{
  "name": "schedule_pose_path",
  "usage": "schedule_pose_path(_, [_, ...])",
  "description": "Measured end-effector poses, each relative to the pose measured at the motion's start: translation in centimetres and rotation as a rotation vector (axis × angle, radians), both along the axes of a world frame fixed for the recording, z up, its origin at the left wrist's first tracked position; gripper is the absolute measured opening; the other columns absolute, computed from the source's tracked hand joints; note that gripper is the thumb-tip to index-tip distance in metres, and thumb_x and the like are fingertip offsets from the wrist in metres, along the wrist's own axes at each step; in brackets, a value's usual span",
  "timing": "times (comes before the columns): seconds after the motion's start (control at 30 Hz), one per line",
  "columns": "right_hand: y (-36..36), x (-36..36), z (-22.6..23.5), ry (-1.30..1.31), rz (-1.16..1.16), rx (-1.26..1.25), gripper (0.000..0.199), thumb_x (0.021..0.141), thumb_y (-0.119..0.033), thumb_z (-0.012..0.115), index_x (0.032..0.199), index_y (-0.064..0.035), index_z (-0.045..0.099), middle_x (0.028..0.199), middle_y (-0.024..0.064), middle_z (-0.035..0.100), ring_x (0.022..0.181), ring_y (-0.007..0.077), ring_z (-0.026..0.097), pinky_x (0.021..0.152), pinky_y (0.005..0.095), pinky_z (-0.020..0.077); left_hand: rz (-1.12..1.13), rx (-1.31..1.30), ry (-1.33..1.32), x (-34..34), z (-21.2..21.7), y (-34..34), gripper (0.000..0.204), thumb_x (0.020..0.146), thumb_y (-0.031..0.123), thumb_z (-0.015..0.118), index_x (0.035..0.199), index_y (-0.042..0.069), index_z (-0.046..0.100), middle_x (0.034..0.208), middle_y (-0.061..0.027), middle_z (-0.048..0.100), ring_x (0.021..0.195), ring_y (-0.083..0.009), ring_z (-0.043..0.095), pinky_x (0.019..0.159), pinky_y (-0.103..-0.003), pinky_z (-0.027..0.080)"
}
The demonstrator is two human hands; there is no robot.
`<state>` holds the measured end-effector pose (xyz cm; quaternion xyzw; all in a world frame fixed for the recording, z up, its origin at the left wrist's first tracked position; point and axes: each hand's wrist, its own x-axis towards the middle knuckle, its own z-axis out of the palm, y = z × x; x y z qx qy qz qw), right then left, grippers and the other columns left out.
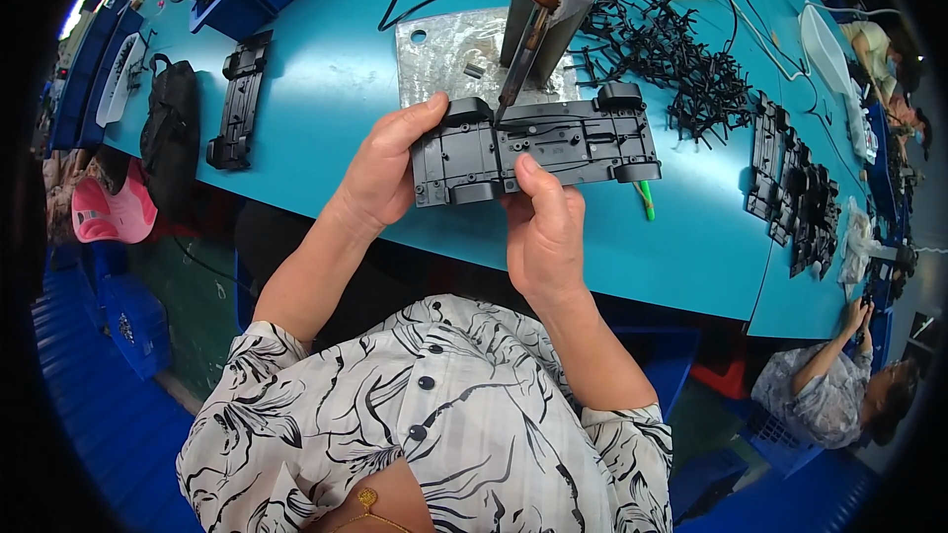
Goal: Assembling plastic components of a toy car chassis at a factory workbench, including heat-staking parts with a tool.
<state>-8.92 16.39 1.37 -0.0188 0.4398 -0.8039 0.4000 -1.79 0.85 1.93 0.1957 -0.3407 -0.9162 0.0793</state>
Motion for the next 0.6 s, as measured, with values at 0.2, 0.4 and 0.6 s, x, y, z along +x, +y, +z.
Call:
schedule_pose_path(0.2, [0.22,0.12,-0.40,-0.019,-0.024,0.017,0.032,0.093,-0.022,0.051,0.113,0.0014,0.055,0.113,0.0097,0.061,0.105,0.0208,0.058,0.096,0.0400,0.0413,-0.008,-0.009,-0.015,0.06,0.13,0.02,0.036,0.096,0.027,0.048,0.107,-0.006,0.057,0.101,-0.0128,0.064,0.088,-0.0181,0.064,0.079,-0.031,0.054])
schedule_pose_path(0.4, [0.13,0.18,-0.05,-0.008,-0.014,0.004,0.032,0.092,-0.022,0.051,0.114,0.0010,0.055,0.114,0.0094,0.061,0.106,0.0208,0.057,0.096,0.0402,0.0410,0.000,-0.007,-0.013,0.07,0.01,0.04,0.035,0.096,0.027,0.048,0.107,-0.006,0.058,0.100,-0.0129,0.064,0.087,-0.0179,0.064,0.078,-0.031,0.054])
schedule_pose_path(0.6, [0.00,0.17,0.18,0.005,-0.002,-0.021,0.033,0.092,-0.022,0.051,0.116,0.0006,0.054,0.115,0.0095,0.060,0.107,0.0212,0.057,0.096,0.0405,0.0414,0.005,-0.003,-0.015,-0.03,0.16,-0.02,0.036,0.096,0.027,0.049,0.106,-0.006,0.058,0.100,-0.0130,0.064,0.087,-0.0177,0.065,0.077,-0.031,0.054])
